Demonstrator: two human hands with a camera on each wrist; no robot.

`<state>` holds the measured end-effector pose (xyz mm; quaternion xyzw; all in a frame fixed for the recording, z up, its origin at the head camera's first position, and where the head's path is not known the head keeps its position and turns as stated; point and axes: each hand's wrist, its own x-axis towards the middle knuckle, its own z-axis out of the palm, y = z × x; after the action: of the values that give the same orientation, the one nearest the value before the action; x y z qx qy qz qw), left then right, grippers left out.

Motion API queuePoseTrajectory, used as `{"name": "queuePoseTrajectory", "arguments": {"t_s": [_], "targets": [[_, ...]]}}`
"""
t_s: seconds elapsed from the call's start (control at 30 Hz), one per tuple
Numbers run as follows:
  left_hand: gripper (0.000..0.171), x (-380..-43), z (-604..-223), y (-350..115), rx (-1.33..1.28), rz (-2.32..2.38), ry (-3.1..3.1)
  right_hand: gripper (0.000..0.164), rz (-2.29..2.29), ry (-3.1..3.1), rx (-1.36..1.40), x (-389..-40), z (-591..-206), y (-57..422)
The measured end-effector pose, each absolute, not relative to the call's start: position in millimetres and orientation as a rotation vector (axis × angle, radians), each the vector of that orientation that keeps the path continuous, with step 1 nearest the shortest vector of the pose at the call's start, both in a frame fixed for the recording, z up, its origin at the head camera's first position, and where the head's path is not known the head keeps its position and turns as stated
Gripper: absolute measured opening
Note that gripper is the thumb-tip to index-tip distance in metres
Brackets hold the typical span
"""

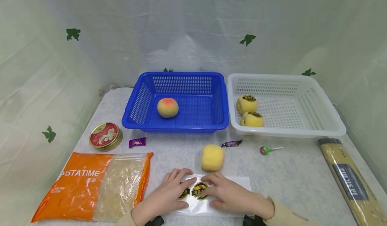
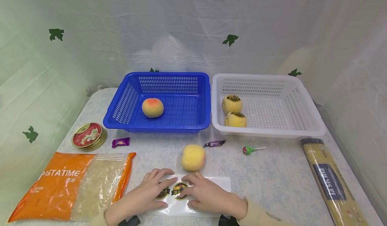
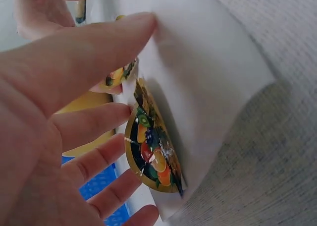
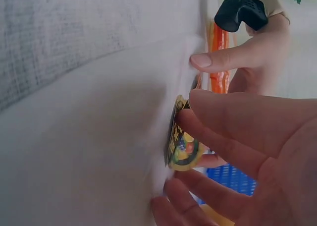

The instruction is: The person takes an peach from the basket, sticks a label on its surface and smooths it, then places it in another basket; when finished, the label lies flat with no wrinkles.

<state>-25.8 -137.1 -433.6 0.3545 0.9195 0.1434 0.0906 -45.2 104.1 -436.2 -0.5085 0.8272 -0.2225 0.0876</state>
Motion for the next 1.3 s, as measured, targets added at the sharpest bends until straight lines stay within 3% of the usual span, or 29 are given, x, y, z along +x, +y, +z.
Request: {"name": "queuePoseTrajectory", "arguments": {"t_s": [0.23, 0.47, 0.73, 0.97, 1.3], "targets": [[0.065, -25.7, -436.6, -137.5, 1.083, 0.439, 2.756, 0.028, -0.748, 2.462, -1.491, -41.5, -436.0, 101.6], [0.064, -26.4, -438.6, -137.0, 1.074, 0.479, 2.74, 0.014, -1.207, 2.36, -1.288, -46.2, -432.7, 102.3], [0.062, -35.4, -429.3, -136.9, 1.031, 0.609, 2.722, 0.026, -1.655, 2.432, -1.138, -73.5, -420.2, 111.0], [0.056, -60.0, -408.6, -126.1, 0.971, 1.009, 2.722, 0.022, -1.669, 2.512, -0.973, -96.0, -416.1, 115.9], [0.043, -88.5, -417.3, -98.8, 1.077, 1.175, 2.678, 0.028, -1.608, 2.619, -1.092, -100.1, -413.1, 110.9]]}}
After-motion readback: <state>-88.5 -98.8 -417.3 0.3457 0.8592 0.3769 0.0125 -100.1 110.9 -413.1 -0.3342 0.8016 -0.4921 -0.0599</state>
